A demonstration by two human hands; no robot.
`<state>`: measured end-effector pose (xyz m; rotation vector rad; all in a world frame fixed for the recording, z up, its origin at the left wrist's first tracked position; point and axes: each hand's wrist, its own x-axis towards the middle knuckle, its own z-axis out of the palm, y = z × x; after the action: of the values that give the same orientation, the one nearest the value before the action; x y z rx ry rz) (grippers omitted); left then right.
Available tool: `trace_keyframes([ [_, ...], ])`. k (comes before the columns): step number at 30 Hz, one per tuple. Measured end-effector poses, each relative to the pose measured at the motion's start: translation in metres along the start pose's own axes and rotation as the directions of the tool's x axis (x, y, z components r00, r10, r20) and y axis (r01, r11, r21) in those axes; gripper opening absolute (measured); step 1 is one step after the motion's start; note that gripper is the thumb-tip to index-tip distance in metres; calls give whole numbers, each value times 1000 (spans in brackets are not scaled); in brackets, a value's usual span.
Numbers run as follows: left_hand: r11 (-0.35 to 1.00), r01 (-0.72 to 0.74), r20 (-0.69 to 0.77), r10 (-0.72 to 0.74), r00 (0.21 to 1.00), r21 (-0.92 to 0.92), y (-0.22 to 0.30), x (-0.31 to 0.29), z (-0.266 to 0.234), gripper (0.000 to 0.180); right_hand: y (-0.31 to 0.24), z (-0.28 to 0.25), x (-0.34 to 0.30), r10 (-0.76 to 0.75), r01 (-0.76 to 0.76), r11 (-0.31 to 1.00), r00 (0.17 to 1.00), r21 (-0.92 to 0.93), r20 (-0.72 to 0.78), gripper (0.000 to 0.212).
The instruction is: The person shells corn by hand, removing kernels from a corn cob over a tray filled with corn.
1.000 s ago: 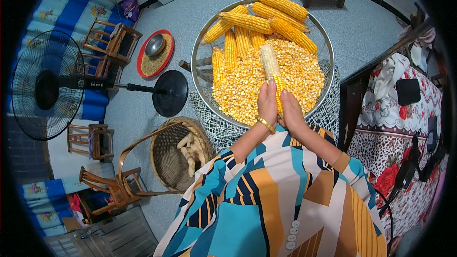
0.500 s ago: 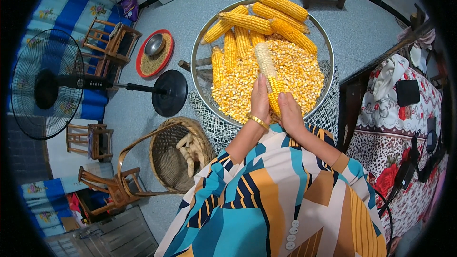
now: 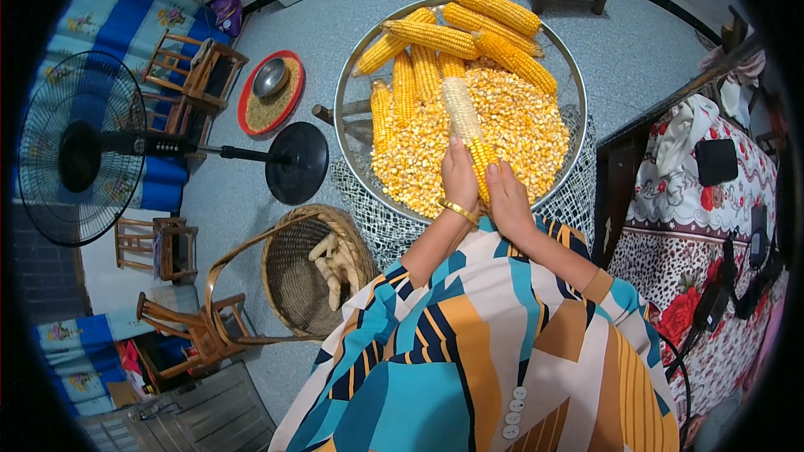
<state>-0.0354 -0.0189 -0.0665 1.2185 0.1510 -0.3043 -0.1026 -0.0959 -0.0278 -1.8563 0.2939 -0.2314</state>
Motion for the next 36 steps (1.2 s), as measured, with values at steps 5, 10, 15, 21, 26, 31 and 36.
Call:
trace_keyframes([
  [5, 992, -113, -69, 117, 991, 64, 17, -19, 19, 40, 3, -3, 3, 74, -70, 992, 997, -108, 30, 46],
  [10, 945, -178, -66, 203, 977, 273, -3, -9, 2, 42, -3, -1, 3, 137, -124, 983, 986, -133, 99, 49],
  [15, 972, -85, -102, 109, 989, 221, -8, -5, -9, 38, -3, 1, 0, 120, -108, 986, 989, -127, 85, 50],
  [21, 998, -53, -24, 54, 998, 46, 21, -25, 18, 42, 6, -3, 2, 143, -138, 986, 988, -88, 50, 50],
  [26, 969, -137, 7, 139, 990, 205, 19, -26, 16, 43, 8, -1, 2, 121, -118, 991, 991, -58, 52, 49],
  [31, 958, -214, -67, 230, 971, 191, -2, -6, 1, 37, 2, -1, 1, 114, -109, 990, 992, -89, 51, 47],
  [36, 974, 81, -84, -101, 991, -213, 16, -7, 7, 37, 3, -2, 2, 91, -80, 988, 992, -129, 83, 44],
])
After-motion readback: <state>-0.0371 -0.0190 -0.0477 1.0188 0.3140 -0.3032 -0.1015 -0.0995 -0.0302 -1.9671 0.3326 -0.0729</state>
